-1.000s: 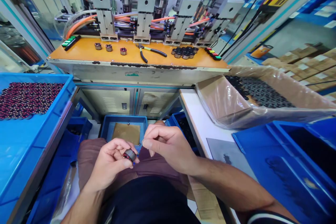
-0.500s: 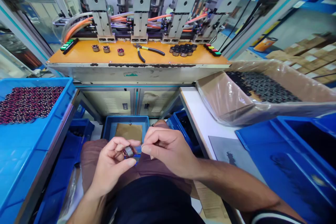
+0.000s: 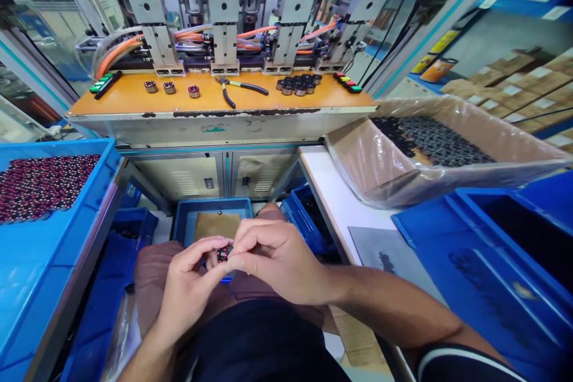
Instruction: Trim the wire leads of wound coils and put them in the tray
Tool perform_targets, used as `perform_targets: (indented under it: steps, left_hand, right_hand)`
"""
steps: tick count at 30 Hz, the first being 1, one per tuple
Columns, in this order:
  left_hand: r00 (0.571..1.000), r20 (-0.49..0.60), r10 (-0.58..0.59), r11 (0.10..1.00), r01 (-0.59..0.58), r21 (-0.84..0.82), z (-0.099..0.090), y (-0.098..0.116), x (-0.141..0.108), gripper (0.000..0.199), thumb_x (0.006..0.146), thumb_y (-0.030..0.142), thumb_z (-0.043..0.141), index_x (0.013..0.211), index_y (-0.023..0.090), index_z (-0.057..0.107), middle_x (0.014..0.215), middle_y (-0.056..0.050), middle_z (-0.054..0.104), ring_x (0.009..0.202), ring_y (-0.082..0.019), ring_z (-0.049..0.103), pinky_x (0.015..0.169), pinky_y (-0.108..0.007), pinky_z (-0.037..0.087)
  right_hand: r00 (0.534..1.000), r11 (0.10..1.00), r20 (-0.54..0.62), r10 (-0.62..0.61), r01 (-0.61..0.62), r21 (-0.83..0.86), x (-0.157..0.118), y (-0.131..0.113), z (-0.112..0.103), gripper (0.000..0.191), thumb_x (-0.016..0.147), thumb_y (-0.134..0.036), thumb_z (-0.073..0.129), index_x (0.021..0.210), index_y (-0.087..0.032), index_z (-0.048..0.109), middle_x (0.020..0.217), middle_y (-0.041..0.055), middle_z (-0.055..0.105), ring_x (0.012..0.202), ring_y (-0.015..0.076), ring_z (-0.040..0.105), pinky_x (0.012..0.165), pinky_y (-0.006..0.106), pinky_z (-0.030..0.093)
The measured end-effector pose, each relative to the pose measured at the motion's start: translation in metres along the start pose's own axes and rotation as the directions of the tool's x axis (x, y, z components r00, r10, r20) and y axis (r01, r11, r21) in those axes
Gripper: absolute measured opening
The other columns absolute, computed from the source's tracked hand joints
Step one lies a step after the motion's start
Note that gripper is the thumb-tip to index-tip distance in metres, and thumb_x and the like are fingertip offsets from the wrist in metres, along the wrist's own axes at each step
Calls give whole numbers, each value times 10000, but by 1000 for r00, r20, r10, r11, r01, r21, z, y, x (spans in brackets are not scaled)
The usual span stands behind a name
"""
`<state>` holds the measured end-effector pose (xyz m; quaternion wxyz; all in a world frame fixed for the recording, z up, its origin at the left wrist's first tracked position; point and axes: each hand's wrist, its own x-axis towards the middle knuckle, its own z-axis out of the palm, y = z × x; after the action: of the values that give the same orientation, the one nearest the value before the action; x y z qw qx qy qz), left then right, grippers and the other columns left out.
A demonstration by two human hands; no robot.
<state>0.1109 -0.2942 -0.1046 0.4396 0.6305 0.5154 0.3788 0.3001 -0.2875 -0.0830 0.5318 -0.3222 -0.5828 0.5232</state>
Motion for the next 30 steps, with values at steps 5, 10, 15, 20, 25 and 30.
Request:
perform_targets:
  steps: [5, 10, 15, 20, 25, 30]
  left_hand:
    - [998, 0, -63, 955, 61, -291, -1, -4, 2, 213, 693, 175, 844, 883, 238, 771, 1008, -47, 786, 815, -139, 713, 705, -186, 567]
    - [1000, -1, -29, 888, 26, -459, -2, -7, -1, 249, 714, 96, 815, 904, 247, 757, 1052, -45, 770, 892, -139, 719, 785, -205, 584]
    - [999, 25, -20, 870, 29, -492, -3, -6, -5, 261, 747, 85, 785, 945, 249, 745, 1085, -46, 752, 851, -130, 703, 766, -221, 591]
    - [1000, 10, 28, 909, -21, -417, -3, 1, -6, 250, 797, 86, 740, 977, 258, 722, 1109, -37, 735, 936, -146, 710, 842, -248, 591]
    - [969, -126, 211, 977, -213, -5, -5, 9, -9, 291, 784, 59, 734, 992, 261, 708, 1106, -38, 736, 1019, -188, 693, 853, -270, 569]
    - [908, -81, 410, 885, -375, 277, -11, 9, -11, 478, 762, 31, 731, 1166, 278, 664, 1167, -36, 729, 1069, -224, 683, 963, -351, 530]
  right_hand:
    - [998, 1000, -60, 24, -23, 11, -1, -1, -5, 241, 848, -322, 734, 669, -164, 696, 664, 5, 639, 622, 102, 569, 588, 240, 447]
    - [994, 998, -89, 60, -62, -28, -5, 3, -9, 207, 842, -273, 737, 665, -172, 700, 659, 5, 647, 628, 108, 571, 586, 244, 441]
    - [991, 996, -108, 84, -88, -30, -8, 6, -10, 220, 845, -291, 728, 664, -173, 690, 659, 6, 641, 618, 108, 564, 573, 246, 437]
    - [990, 995, -102, 95, -98, -27, -9, 12, -12, 193, 834, -238, 723, 657, -174, 680, 654, 2, 635, 618, 110, 567, 573, 243, 439]
    - [977, 948, -178, -120, 59, -313, -13, 19, -26, 82, 847, -235, 720, 795, -188, 676, 751, 25, 654, 696, 147, 619, 627, 279, 499]
    - [727, 460, 182, -662, 587, -667, -7, 11, -15, 329, 771, -385, 812, 970, -181, 647, 901, 80, 699, 905, 228, 647, 888, 421, 526]
